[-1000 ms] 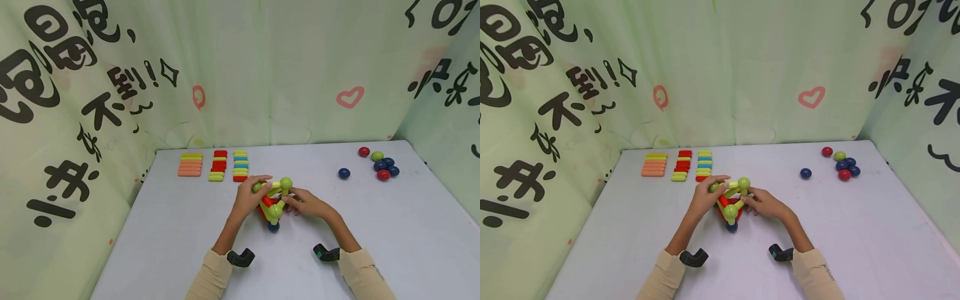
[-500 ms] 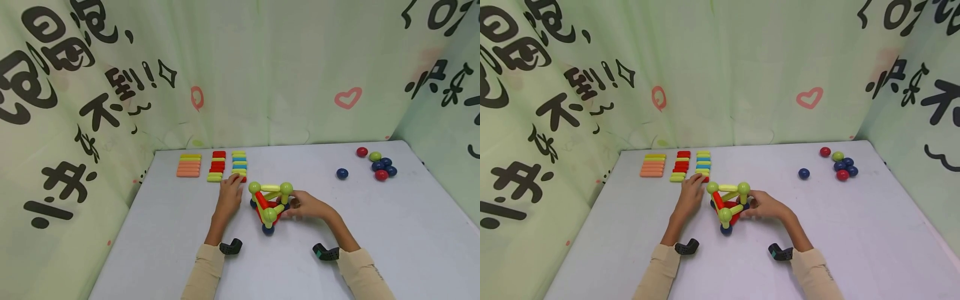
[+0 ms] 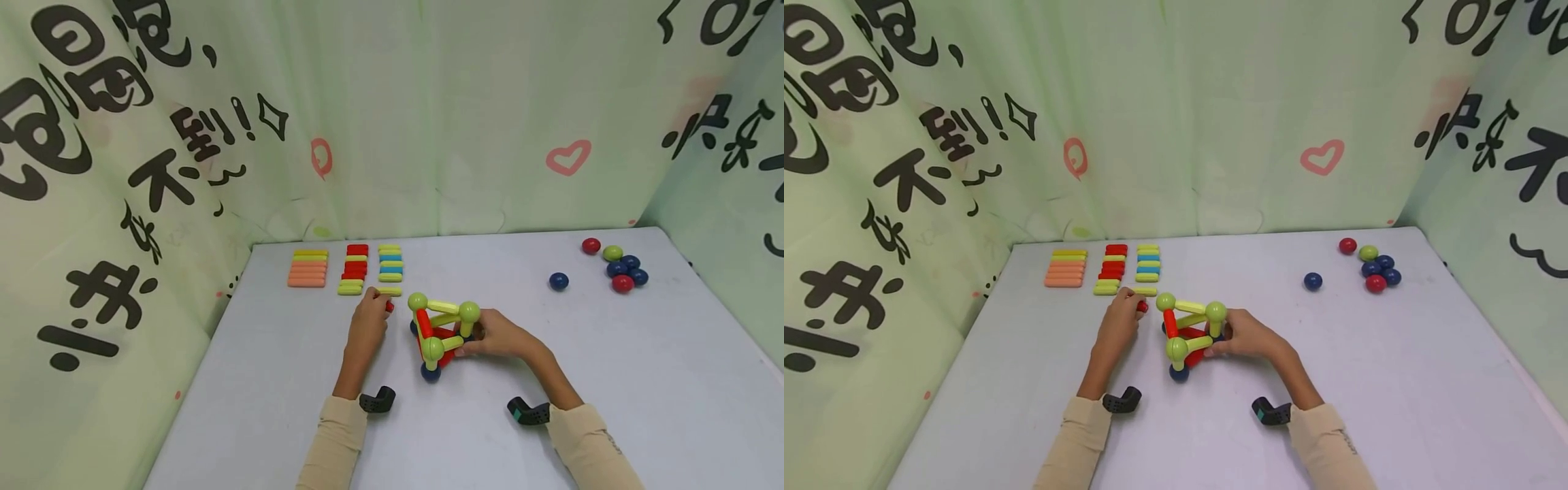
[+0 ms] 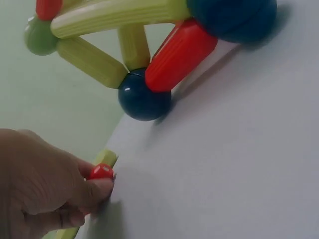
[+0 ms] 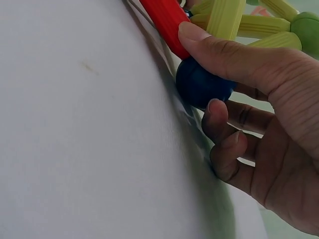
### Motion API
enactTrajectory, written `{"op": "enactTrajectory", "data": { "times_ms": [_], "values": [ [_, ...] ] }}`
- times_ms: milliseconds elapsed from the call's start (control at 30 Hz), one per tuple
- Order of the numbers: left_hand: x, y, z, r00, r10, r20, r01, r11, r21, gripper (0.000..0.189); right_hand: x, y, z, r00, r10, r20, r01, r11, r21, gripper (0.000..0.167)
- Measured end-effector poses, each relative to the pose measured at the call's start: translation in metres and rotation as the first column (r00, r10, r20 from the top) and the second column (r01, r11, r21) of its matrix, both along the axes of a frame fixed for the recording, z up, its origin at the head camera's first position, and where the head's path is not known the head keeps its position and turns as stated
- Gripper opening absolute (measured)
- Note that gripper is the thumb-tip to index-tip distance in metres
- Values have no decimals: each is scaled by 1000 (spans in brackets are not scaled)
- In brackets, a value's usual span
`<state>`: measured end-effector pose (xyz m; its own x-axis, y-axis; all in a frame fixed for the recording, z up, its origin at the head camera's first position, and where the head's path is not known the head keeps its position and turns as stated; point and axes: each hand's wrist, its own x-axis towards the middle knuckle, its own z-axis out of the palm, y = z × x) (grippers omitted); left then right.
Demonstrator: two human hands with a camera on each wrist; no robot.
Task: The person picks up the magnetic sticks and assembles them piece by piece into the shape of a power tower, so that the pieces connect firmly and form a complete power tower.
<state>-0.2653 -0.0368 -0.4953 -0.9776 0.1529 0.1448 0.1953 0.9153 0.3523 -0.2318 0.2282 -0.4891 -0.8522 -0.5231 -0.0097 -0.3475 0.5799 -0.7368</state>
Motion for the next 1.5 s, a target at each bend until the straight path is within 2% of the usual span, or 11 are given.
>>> {"op": "enactTrajectory", "data": {
  "times_ms": [133,233,300,400,467,533,667,900,1067,1233,1500],
  "values": [
    [-1,-5,5,998,63,-3,-63,998,-1,29,-1,-2,-2,999,-50,-13,50,999,9,37],
    [-1,-7,13,997,75,23,-78,966,247,30,-1,-4,-3,996,-90,-25,90,996,4,37],
    [1,-7,22,998,28,54,-52,853,519,31,-1,-6,-3,993,-112,-38,112,994,6,37],
    [6,-4,38,990,-128,51,33,581,813,35,0,-8,-2,989,-127,-73,127,992,6,39],
    [11,0,47,970,-242,27,96,482,871,36,1,-10,-2,987,-130,-100,132,991,11,41],
    [16,3,54,941,-339,-12,192,503,843,34,0,-11,-2,984,-133,-118,136,991,15,42],
    [20,5,59,898,-434,-78,367,637,679,30,0,-13,-2,980,-146,-132,150,988,20,48],
    [27,11,61,892,-434,-127,439,762,476,35,0,-14,-5,980,-147,-131,151,988,26,44],
    [38,26,65,885,-422,-196,456,871,182,35,2,-15,-6,980,-121,-158,126,992,20,41],
    [43,36,65,866,-416,-279,421,906,-45,31,4,-16,-3,977,-108,-186,115,993,25,48],
    [45,38,62,866,-408,-289,390,913,-118,31,8,-20,3,970,-84,-226,110,988,106,45]
  ]
}}
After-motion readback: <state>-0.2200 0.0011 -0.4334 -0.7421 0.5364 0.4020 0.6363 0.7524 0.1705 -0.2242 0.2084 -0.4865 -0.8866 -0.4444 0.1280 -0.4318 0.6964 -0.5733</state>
